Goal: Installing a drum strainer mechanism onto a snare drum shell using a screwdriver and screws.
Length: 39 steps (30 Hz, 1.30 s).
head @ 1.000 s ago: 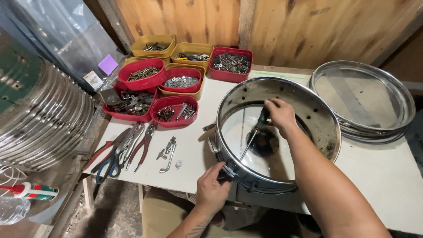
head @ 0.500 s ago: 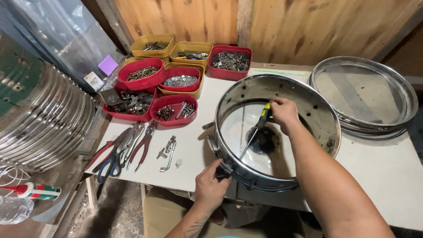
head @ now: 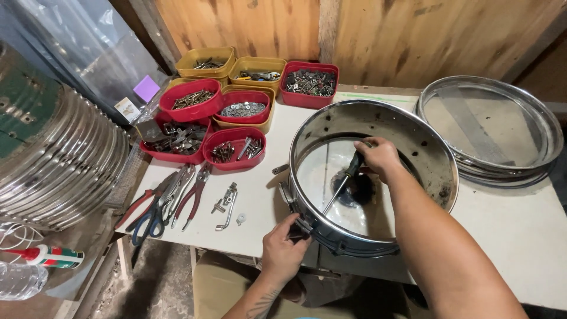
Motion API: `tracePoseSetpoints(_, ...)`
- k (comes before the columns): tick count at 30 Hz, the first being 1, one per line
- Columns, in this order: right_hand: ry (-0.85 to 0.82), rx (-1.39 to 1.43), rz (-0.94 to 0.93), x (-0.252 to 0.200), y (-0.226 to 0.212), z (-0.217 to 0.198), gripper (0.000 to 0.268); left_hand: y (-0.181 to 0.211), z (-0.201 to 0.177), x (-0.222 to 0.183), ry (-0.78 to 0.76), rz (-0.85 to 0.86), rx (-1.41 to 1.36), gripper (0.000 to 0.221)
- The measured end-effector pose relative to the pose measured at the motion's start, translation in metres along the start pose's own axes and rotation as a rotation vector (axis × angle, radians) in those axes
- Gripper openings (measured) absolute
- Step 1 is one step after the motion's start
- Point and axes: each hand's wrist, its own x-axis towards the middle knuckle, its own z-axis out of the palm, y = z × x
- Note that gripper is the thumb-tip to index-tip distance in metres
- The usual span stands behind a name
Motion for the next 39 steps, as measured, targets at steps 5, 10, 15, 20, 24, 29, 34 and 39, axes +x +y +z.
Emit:
tracePoseSetpoints(5, 0.037, 0.086, -0.035, 0.025, 0.013, 0.006, 0.026, -0.003, 0.0, 0.001, -0.002, 0.049, 0.004, 0.063)
tracePoseSetpoints(10, -0.008, 0.122, -0.025, 0.007, 0.002, 0.004, 0.035, -0.005, 0.0, 0.002, -0.012, 0.103, 0.0, 0.062)
tracePoseSetpoints(15, 0.038, 0.2, 0.01, 0.014, 0.003, 0.009, 0.02, -0.007, -0.001, 0.002, -0.035, 0.126, 0.029, 0.064)
tracePoseSetpoints(20, -0.008, 0.154, -0.025, 0.01, 0.003, 0.005, 0.035, 0.001, -0.003, 0.001, -0.033, 0.103, 0.025, 0.058)
tracePoseSetpoints(24, -0.002, 0.095, -0.023, -0.003, -0.006, 0.005, 0.047, 0.01, -0.005, -0.001, -0.051, 0.015, -0.039, 0.062)
tracePoseSetpoints(29, 0.036, 0.193, -0.022, 0.013, 0.001, 0.007, 0.012, 0.017, -0.007, -0.001, -0.057, -0.038, -0.027, 0.063)
tracePoseSetpoints(34, -0.023, 0.123, -0.041, 0.003, -0.005, 0.006, 0.045, 0.019, -0.008, 0.004, -0.02, -0.111, 0.075, 0.067)
tracePoseSetpoints(39, -0.027, 0.213, -0.08, 0.02, 0.007, 0.008, 0.022, 0.017, -0.007, 0.012, -0.005, -0.161, -0.041, 0.059)
